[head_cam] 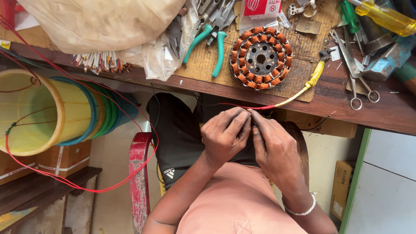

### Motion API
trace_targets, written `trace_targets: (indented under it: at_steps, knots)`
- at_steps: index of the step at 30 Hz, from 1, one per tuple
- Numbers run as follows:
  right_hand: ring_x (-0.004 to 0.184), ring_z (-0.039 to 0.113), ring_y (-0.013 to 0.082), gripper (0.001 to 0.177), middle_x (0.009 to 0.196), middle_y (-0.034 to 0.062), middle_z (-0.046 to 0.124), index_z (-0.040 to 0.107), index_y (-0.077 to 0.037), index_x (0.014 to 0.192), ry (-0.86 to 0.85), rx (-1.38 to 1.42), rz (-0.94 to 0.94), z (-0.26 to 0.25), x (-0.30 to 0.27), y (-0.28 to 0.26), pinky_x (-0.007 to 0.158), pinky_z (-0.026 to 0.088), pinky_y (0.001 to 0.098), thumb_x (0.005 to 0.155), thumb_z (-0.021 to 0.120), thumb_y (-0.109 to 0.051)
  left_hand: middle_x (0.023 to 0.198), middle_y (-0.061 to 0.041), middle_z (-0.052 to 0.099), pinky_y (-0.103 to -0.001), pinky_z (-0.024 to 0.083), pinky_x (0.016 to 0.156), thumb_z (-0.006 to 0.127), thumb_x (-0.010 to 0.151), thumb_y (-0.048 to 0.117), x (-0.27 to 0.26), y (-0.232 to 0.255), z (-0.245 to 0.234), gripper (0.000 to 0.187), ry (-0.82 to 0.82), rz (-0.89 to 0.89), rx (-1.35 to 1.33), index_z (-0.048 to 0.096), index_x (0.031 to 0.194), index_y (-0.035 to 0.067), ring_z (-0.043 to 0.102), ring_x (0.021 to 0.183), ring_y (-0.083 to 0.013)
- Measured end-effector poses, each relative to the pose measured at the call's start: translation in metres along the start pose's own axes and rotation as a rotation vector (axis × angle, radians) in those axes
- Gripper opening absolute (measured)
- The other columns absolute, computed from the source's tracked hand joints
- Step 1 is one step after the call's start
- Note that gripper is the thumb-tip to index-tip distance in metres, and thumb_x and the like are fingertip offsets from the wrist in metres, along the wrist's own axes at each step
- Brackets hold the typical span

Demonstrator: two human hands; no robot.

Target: The person works on a stator, stripping insulation from wires and inserting them into slots. They use pliers and a knife to prepare the wires and secure them within the component.

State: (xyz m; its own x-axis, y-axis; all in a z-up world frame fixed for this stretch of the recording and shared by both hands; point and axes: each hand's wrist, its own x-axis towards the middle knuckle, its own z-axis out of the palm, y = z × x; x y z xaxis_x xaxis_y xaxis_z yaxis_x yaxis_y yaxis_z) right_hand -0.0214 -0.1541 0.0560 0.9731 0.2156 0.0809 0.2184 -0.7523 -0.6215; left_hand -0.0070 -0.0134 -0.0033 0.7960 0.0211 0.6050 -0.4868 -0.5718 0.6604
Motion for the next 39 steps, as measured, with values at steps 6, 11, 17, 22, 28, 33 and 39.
trace_targets:
  at_steps: [6,11,17,22,28,33,39]
  knots:
    - [0.102,0.066,0.0368,0.047,0.110,0.0200,0.069,0.060,0.001,0.134,-0.065,-0.060,0.007,-0.005,0.003,-0.008,0.089,0.054,0.0467,0.087,0.062,0.002,0.102,-0.010,0.070,-0.034,0.059,0.071,0.080,0.084,0.003,0.002,0.002,0.001,0.022,-0.008,-0.034,0.028,0.071,0.104,0.003,0.072,0.080,-0.0254]
    - [0.105,0.066,0.0391,0.044,0.114,0.0216,0.069,0.059,0.002,0.134,-0.054,-0.039,-0.017,-0.002,0.003,-0.008,0.090,0.053,0.0473,0.090,0.062,0.000,0.104,-0.009,0.071,-0.034,0.060,0.072,0.079,0.085,0.002,0.003,-0.002,-0.002,0.023,-0.018,-0.024,0.006,0.072,0.106,0.003,0.073,0.081,-0.0249]
    - [0.110,0.067,0.0402,0.040,0.120,0.0229,0.069,0.058,0.000,0.139,-0.092,0.126,0.061,0.003,0.003,0.006,0.092,0.054,0.0443,0.099,0.057,-0.005,0.104,-0.009,0.072,-0.033,0.061,0.073,0.079,0.086,0.000,0.005,-0.007,-0.002,0.021,-0.007,-0.046,-0.041,0.072,0.105,0.003,0.075,0.084,-0.0248]
    - [0.120,0.066,0.0398,0.039,0.129,0.0243,0.067,0.056,0.001,0.141,-0.108,0.233,0.052,0.009,0.004,0.014,0.098,0.053,0.0424,0.103,0.055,-0.009,0.106,-0.010,0.072,-0.032,0.062,0.074,0.079,0.086,0.000,0.001,-0.011,0.001,0.021,0.030,-0.102,-0.105,0.071,0.105,0.002,0.075,0.085,-0.0255]
    - [0.120,0.067,0.0381,0.040,0.129,0.0241,0.068,0.055,0.001,0.142,-0.128,0.281,0.070,0.016,0.005,0.015,0.098,0.053,0.0412,0.103,0.055,-0.012,0.104,-0.011,0.073,-0.033,0.061,0.072,0.080,0.085,0.000,-0.002,-0.017,0.000,0.020,0.051,-0.085,-0.067,0.072,0.103,0.002,0.074,0.082,-0.0256]
    - [0.116,0.070,0.0350,0.040,0.127,0.0237,0.069,0.056,0.000,0.142,-0.129,0.291,0.082,0.014,0.006,0.014,0.095,0.055,0.0392,0.103,0.056,-0.011,0.102,-0.010,0.073,-0.033,0.060,0.071,0.080,0.085,0.000,0.001,-0.016,-0.001,0.020,0.052,-0.065,-0.051,0.071,0.103,0.003,0.074,0.081,-0.0258]
    - [0.108,0.075,0.0280,0.028,0.118,0.0174,0.075,0.070,-0.003,0.126,0.057,0.163,0.003,-0.011,0.013,0.025,0.091,0.058,0.0350,0.100,0.065,-0.010,0.102,-0.007,0.072,-0.027,0.058,0.064,0.077,0.086,-0.003,0.008,-0.008,-0.005,0.017,0.010,-0.317,-0.240,0.071,0.100,0.004,0.071,0.071,-0.0131]
